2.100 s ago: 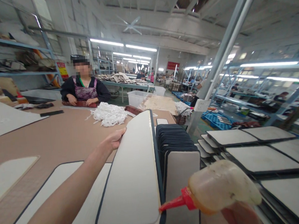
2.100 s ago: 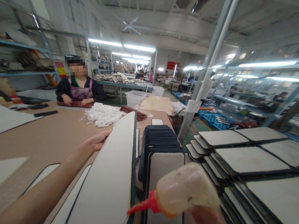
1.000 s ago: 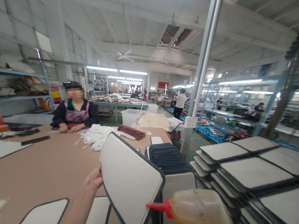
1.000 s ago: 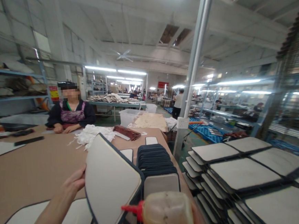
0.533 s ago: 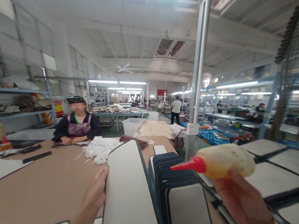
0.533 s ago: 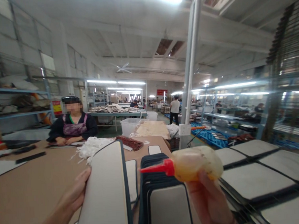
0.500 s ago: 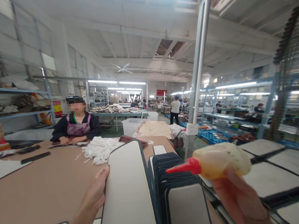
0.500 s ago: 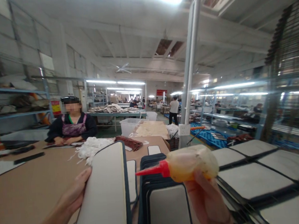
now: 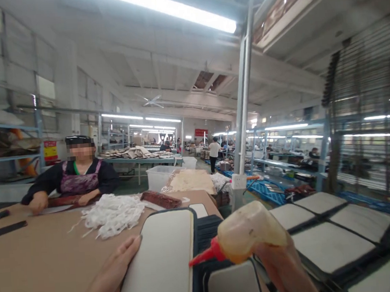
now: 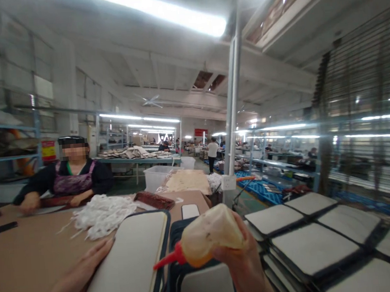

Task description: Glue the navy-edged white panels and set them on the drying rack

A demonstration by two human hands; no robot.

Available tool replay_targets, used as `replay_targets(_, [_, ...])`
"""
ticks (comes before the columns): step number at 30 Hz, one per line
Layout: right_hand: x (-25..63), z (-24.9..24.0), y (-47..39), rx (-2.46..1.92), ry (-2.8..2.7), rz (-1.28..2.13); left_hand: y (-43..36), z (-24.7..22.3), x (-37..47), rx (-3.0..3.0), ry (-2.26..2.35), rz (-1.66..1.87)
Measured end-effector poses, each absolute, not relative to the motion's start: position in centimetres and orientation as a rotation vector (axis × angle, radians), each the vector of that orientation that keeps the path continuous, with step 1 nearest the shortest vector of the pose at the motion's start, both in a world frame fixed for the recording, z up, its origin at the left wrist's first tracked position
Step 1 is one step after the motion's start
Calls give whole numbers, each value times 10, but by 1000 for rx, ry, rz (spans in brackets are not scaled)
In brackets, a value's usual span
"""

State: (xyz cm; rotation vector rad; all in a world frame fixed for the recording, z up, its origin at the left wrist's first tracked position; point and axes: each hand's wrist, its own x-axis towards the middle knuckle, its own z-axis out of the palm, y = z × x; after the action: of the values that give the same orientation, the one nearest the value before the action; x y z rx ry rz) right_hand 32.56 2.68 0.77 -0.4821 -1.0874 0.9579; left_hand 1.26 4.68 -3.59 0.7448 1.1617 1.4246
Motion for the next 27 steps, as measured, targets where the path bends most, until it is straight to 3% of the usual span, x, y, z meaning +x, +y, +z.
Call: replay_targets(27, [327,-5,-5,-509,-1235,1161,58,-18,9,768,1138,1369])
